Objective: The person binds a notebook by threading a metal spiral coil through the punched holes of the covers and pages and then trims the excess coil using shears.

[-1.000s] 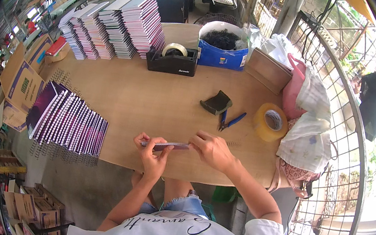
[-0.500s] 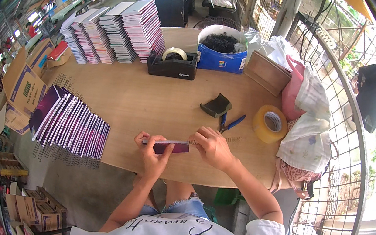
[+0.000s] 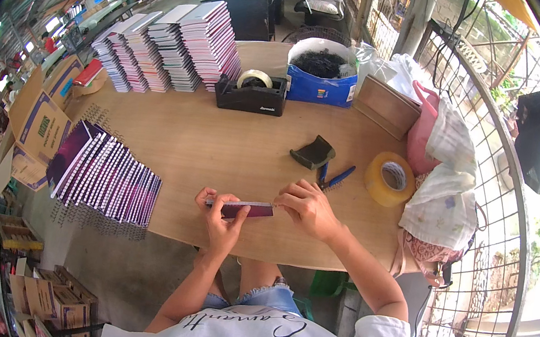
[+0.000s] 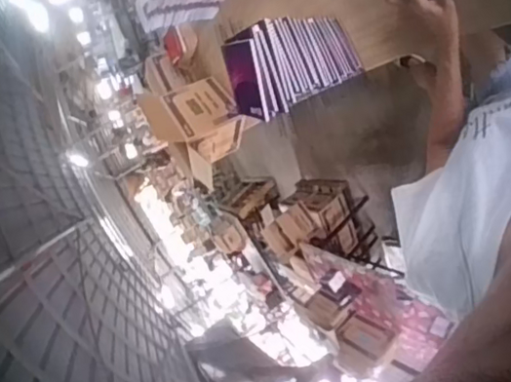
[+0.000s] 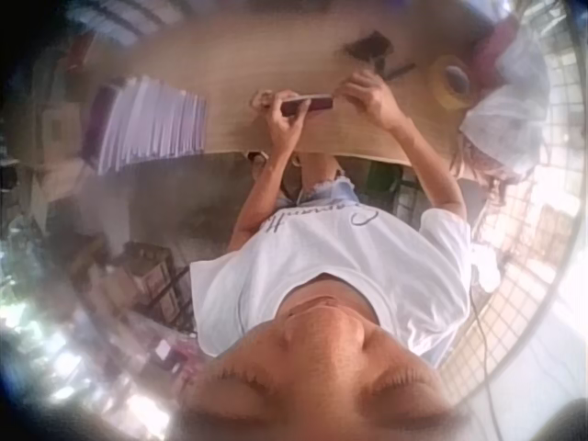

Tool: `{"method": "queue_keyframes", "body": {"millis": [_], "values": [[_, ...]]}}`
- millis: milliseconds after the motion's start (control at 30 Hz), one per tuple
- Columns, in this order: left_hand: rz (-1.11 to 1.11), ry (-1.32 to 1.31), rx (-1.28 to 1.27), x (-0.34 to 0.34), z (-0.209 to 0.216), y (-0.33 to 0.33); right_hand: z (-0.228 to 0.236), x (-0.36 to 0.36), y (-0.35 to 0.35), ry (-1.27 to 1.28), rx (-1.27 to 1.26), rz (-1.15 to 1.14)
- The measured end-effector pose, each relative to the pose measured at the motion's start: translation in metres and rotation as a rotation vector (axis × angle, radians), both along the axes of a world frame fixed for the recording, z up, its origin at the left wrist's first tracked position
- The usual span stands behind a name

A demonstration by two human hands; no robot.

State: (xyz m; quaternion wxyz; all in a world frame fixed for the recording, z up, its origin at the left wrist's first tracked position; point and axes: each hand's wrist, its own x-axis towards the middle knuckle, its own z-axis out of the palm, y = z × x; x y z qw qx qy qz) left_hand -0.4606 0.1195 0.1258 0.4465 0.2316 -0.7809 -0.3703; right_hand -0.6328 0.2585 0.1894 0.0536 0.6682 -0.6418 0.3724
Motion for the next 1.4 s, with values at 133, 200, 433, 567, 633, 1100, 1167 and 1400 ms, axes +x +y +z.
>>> {"method": "queue_keyframes", "body": {"millis": [133,200,433,567,633,1100,1167,1400], "values": [[0.01,-0.006,-0.058,0.0,0.002,0.001,-0.003,0.002,0.004,-0.092,0.179,-0.023],[0.006,0.001,-0.057,0.0,0.004,0.002,0.004,0.008,0.004,-0.197,0.224,-0.035],[-0.012,-0.014,-0.101,0.001,0.002,-0.001,0.011,0.025,-0.002,-0.115,0.336,-0.176],[-0.026,0.0,-0.096,-0.001,0.0,-0.001,-0.013,0.018,-0.002,0.05,0.419,-0.134],[-0.029,-0.037,-0.177,0.001,0.001,-0.002,-0.018,0.018,-0.001,0.05,0.452,-0.102],[-0.212,-0.009,0.061,-0.003,0.007,-0.029,0.013,-0.077,-0.029,-0.789,0.655,-0.053],[-0.237,0.008,-0.003,-0.009,0.006,-0.031,0.008,-0.062,-0.017,-0.886,0.676,0.092],[-0.25,0.013,-0.001,-0.012,0.001,-0.031,0.0,-0.043,-0.011,-0.882,0.547,0.277]]}}
